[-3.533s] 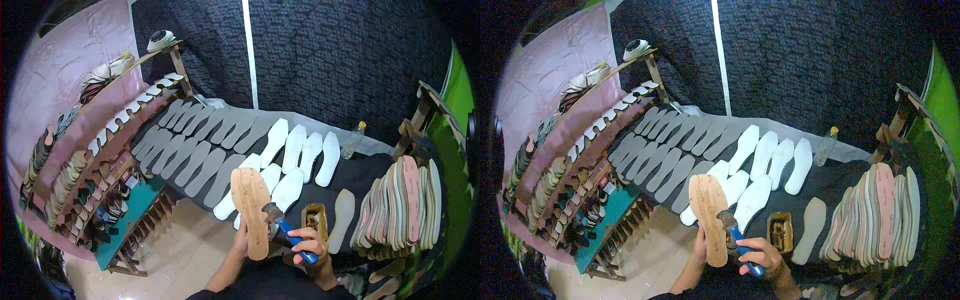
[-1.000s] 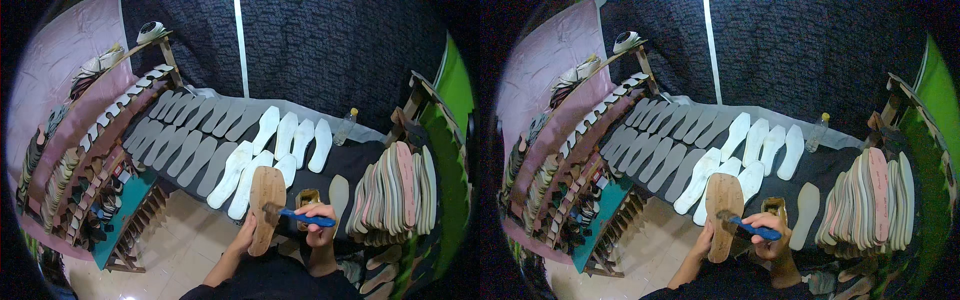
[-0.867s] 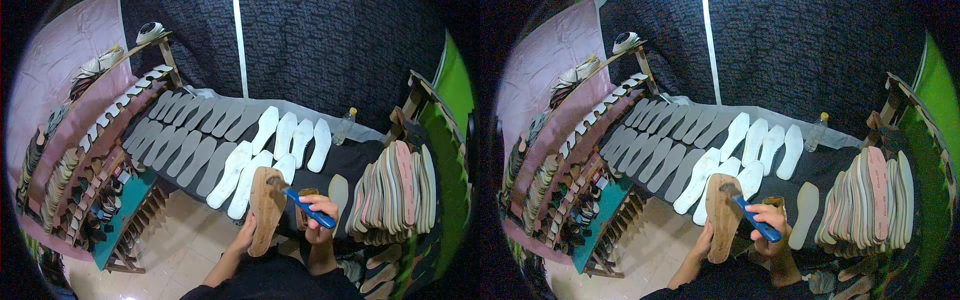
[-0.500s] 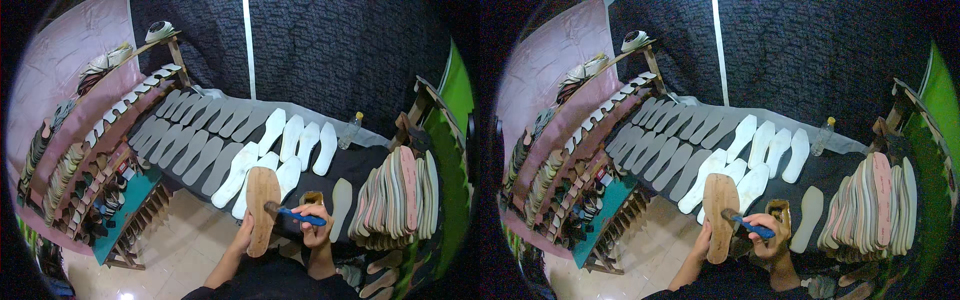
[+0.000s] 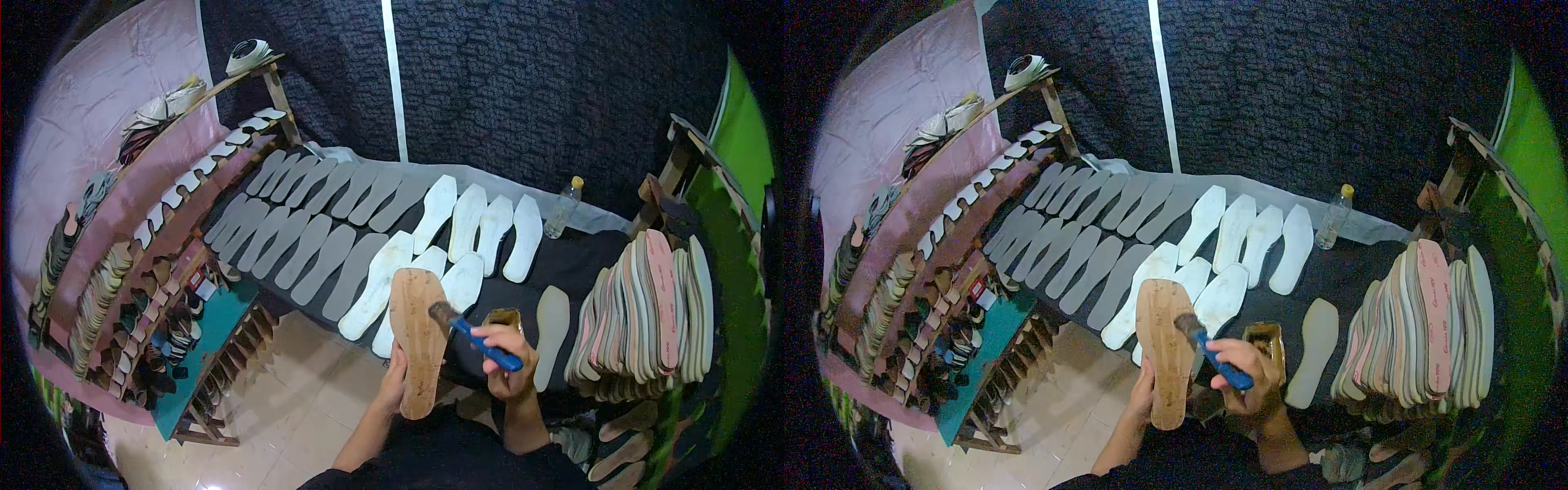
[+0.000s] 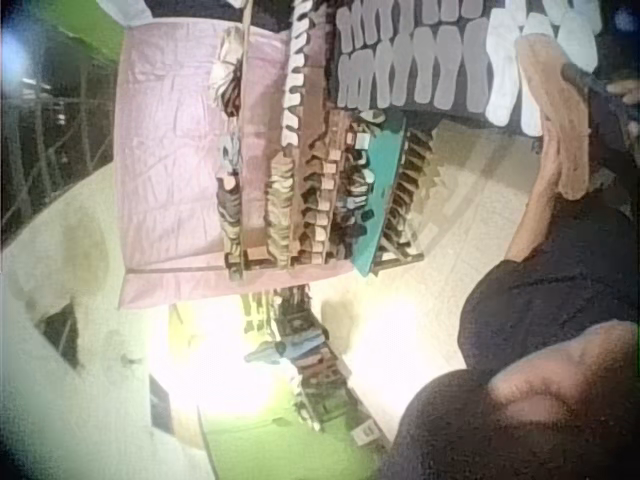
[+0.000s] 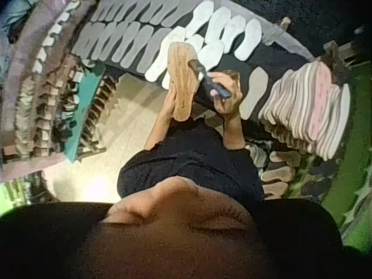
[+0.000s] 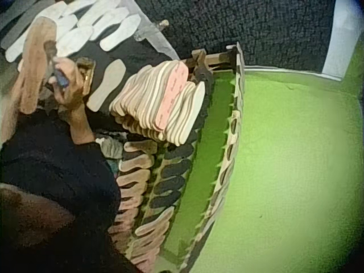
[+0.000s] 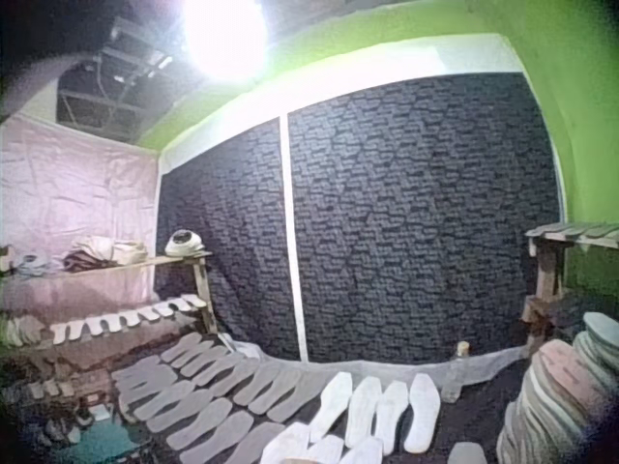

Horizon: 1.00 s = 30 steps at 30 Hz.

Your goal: The person applies glue to the underside of shoe soles using a brush.

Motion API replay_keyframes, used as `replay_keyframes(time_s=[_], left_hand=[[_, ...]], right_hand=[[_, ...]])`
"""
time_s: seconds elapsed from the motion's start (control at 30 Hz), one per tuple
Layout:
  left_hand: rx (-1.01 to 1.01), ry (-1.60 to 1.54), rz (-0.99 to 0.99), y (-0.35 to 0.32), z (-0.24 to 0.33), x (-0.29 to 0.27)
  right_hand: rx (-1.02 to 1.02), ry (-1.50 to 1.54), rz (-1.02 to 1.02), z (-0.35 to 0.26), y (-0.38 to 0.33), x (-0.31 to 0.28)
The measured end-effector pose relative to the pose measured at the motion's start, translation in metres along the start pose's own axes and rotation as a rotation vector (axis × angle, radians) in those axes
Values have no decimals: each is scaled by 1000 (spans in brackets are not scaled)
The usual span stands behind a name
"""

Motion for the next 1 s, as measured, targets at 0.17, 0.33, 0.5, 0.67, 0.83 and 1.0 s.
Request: replay_keyframes(time_s=[0.17,0.33,0.5,0.67,0.83,1.0], left_hand=[[26,-50,4,4,7,5],[45,-152,-2,11,1,9],[-133,-257,-45,14,-8,14],[-211,-230,-127,26,-8,19],[-177,-159,-178,38,-9,26],[-315,-231,-255,55,-10,37]], right_hand=[[49,136,-45,-10,-27,2],[87,194,-158,-25,-30,4],[109,160,-180,-32,-36,-4],[222,145,-111,-31,-44,-23],[305,-102,285,-36,-52,-58],[458,-486,125,-10,-70,-55]])
Point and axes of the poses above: each hand's wrist, its own y-axis towards the middle knuckle, its own x-axis out of the palm, z = x × y, the point moved 5 cm from there along y, towards the middle knuckle, and after that the axes turned 14 degrees about -x, right-handed, at the moved point
